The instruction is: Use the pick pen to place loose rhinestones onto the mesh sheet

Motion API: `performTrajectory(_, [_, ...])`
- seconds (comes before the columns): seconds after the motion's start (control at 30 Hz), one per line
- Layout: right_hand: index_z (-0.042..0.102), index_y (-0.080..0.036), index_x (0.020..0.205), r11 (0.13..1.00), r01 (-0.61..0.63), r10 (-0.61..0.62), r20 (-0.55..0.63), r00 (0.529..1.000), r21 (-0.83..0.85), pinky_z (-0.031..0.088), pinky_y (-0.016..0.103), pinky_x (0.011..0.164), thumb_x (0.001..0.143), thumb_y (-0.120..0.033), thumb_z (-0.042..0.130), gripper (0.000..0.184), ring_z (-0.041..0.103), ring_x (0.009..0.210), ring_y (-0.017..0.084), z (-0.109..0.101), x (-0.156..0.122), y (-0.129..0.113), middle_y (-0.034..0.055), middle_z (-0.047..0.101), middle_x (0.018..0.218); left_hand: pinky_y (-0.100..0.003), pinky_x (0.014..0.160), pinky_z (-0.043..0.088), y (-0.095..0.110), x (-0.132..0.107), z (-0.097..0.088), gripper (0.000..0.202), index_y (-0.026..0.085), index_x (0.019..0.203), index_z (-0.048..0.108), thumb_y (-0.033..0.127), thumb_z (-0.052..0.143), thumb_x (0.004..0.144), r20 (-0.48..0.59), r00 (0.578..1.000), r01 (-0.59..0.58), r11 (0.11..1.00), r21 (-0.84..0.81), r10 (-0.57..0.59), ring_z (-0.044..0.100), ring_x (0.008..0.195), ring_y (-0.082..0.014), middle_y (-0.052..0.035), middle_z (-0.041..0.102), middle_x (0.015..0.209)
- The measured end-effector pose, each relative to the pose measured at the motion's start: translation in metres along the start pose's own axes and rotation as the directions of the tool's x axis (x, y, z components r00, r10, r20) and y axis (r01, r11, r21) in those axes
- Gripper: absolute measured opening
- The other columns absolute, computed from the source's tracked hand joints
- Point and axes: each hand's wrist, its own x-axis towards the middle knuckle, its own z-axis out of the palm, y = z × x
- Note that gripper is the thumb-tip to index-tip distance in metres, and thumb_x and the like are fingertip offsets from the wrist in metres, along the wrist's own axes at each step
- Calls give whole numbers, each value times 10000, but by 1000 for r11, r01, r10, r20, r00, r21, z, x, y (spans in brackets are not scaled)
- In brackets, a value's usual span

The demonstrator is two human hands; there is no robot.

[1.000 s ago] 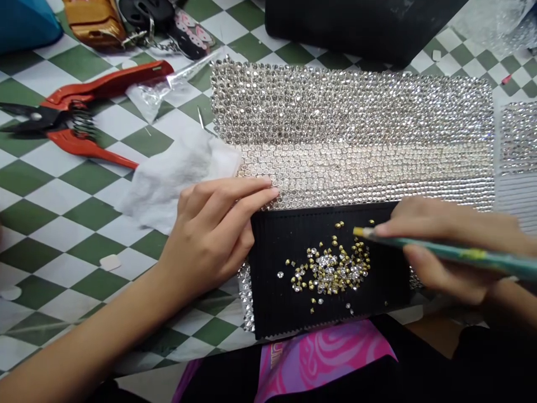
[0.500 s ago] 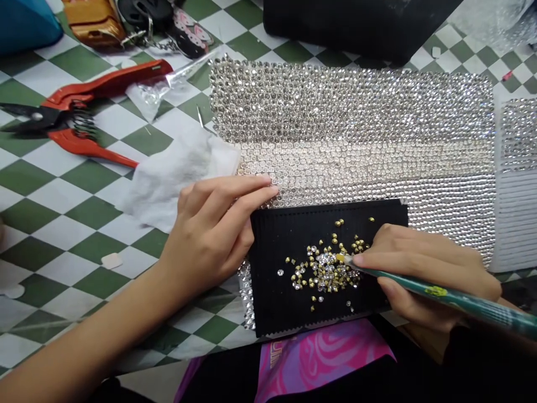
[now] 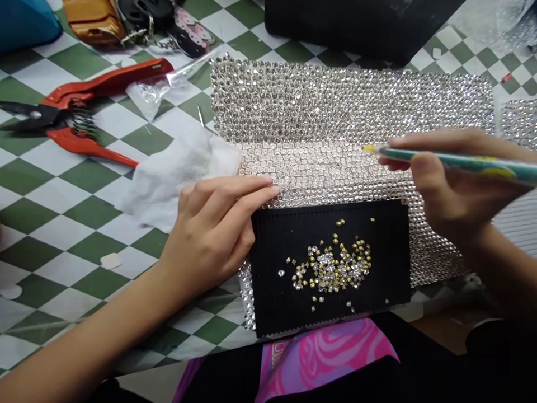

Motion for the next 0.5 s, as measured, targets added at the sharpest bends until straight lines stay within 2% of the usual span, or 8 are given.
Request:
performTrajectory(0.1, [774, -138, 1044, 997, 72, -72, -23, 997, -3, 634, 270, 689, 931, -109, 682, 148, 767, 793, 133, 12, 11, 13, 49, 797, 937, -398, 988, 491, -1, 0, 0, 633, 368, 1495, 431, 143, 501, 907, -8, 1000, 7, 1000, -18, -7, 648, 1204, -175, 46, 660, 1394])
performTrajectory(0.23, [766, -135, 1062, 999, 49, -49, 16, 999, -1, 609, 237, 688, 955, -122, 662, 150, 762, 809, 108, 16, 14, 14, 45, 796, 941, -391, 996, 480, 0, 0, 0, 620, 355, 1479, 450, 130, 508, 905, 2, 1000, 11, 1000, -10, -11, 639, 1205, -164, 49, 663, 1390])
performTrajectory(0.4, [774, -151, 1086, 1000, 8, -8, 71, 997, 3, 590, 226, 656, 937, -112, 680, 180, 756, 818, 110, 16, 13, 16, 45, 800, 959, -384, 1006, 449, 2, 1, 0, 554, 278, 1405, 529, 81, 507, 887, -3, 1000, -10, 1000, 21, 10, 611, 1207, -162, 20, 669, 1371])
performTrajectory(0.5, [778, -154, 1078, 999, 26, -27, 50, 998, 28, 595, 239, 671, 923, -98, 684, 190, 757, 809, 116, 16, 13, 17, 46, 800, 946, -382, 1008, 447, 2, 1, 0, 542, 271, 1392, 534, 80, 505, 886, -2, 1000, -14, 1000, 27, 14, 607, 1204, -163, 16, 670, 1366])
